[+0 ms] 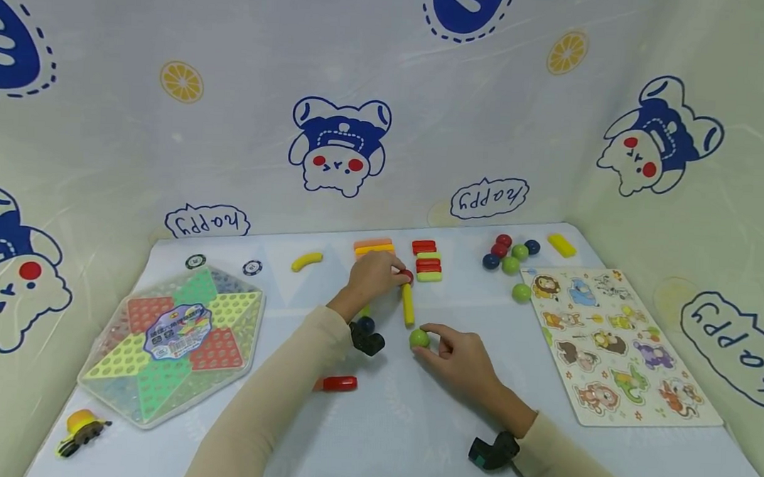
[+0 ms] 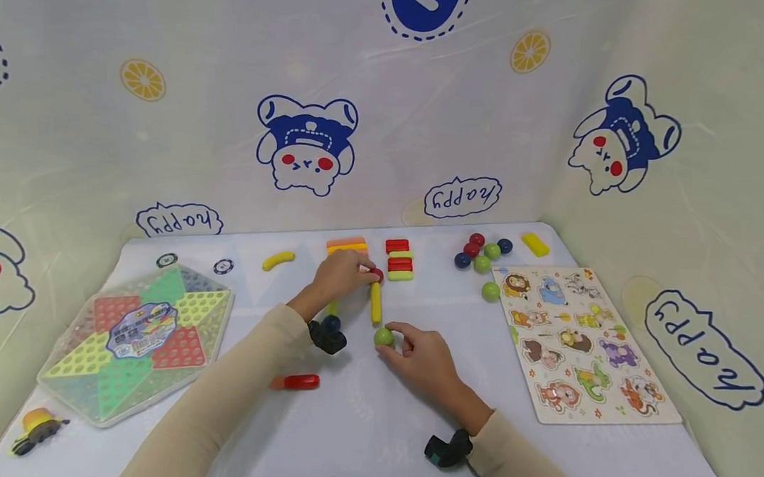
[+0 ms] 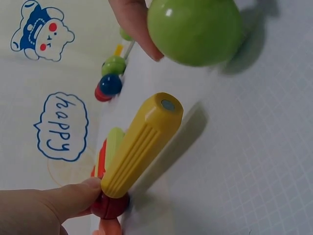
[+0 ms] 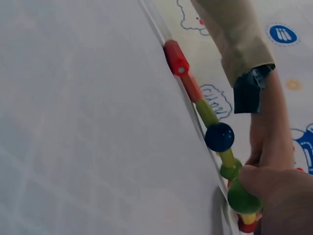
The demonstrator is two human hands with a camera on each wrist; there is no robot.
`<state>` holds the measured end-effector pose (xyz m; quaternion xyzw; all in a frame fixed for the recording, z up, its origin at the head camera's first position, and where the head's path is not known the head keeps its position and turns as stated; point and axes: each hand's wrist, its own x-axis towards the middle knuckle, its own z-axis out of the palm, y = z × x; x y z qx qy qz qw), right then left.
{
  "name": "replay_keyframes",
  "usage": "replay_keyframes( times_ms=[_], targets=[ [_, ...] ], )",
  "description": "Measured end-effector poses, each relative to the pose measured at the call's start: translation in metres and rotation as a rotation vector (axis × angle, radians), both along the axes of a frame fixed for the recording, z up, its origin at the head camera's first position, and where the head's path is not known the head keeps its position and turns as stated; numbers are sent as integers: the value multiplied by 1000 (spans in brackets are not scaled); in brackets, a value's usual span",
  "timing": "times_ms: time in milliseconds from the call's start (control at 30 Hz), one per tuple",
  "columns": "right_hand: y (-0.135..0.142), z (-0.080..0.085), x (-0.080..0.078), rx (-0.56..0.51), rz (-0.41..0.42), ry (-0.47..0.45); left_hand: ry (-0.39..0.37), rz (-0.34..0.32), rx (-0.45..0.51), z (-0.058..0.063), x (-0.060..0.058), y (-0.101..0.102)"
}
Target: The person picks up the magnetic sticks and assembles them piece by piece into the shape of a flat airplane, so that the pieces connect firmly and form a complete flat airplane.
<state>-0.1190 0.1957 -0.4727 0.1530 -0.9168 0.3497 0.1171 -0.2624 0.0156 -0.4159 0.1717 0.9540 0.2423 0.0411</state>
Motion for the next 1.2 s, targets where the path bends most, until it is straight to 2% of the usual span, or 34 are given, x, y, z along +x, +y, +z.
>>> replay_keyframes(
  times_ms=[600, 700, 800, 967, 1067, 1200],
  targets=[
    [-9, -5, -7, 27, 18, 45, 20, -3, -2, 2, 2, 0],
    [-9, -4, -9, 34, 12, 57, 21, -17, -8, 5, 6, -4],
    [-9, -4, -9, 50, 13, 69, 51, -59, -46, 10, 19, -20],
    [-7, -4, -8, 86, -20, 66, 93, -126, -78, 16, 59, -58],
    [-7, -4, -8, 84, -41, 68, 88, -119, -74, 9, 81, -75],
    [-10, -5, -10, 68, -31, 59, 94, -92, -68, -3, 96, -86]
  ],
)
